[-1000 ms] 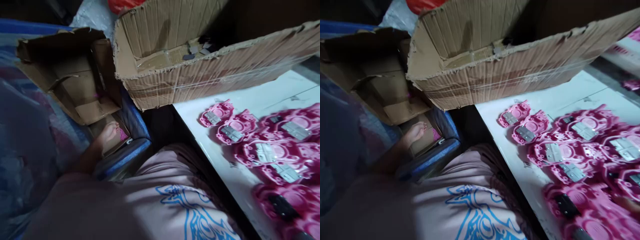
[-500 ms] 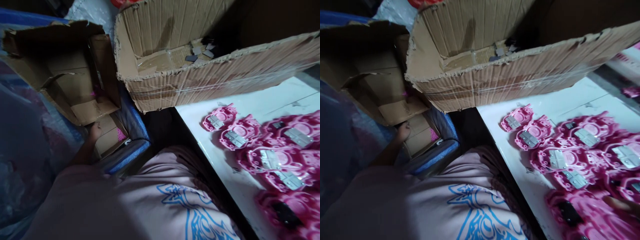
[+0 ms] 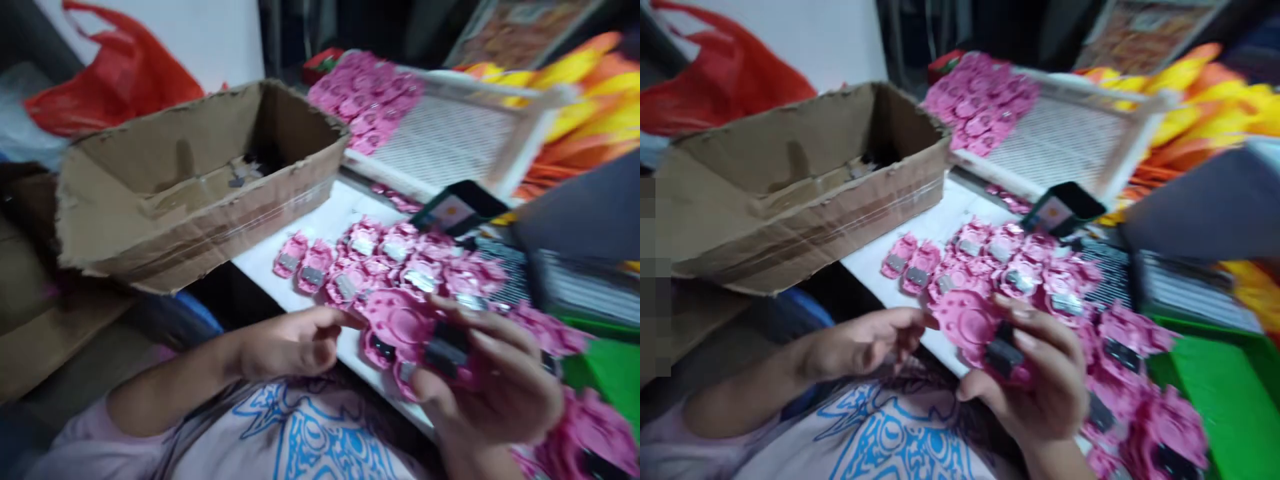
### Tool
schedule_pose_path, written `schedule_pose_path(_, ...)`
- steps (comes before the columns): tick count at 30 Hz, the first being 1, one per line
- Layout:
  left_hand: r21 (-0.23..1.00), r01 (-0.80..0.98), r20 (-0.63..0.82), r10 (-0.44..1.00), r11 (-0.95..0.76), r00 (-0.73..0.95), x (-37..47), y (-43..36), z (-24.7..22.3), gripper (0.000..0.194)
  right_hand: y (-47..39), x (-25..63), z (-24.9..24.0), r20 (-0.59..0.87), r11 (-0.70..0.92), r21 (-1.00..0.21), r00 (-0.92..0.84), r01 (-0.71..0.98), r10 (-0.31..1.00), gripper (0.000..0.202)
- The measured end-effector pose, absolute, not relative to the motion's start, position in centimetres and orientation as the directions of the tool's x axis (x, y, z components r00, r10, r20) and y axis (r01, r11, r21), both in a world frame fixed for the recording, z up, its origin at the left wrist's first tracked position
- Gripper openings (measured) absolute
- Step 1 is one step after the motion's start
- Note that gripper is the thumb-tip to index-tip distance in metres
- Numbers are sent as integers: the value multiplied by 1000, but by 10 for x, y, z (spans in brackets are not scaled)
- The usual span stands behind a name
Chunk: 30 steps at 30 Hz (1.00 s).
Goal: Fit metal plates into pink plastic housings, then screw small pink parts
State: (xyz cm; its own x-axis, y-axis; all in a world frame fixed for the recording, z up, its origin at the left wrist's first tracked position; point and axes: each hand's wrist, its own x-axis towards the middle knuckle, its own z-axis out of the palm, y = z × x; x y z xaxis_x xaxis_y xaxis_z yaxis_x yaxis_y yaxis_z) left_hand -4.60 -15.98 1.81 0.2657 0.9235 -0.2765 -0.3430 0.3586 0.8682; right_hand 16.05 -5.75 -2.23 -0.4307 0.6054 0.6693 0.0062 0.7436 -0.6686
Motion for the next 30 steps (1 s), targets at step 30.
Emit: schedule_pose_path(30,786,-421,-179,819,453,546,1,-22,14,47,-3,170,10,715,757,-602,-251,254,653,17)
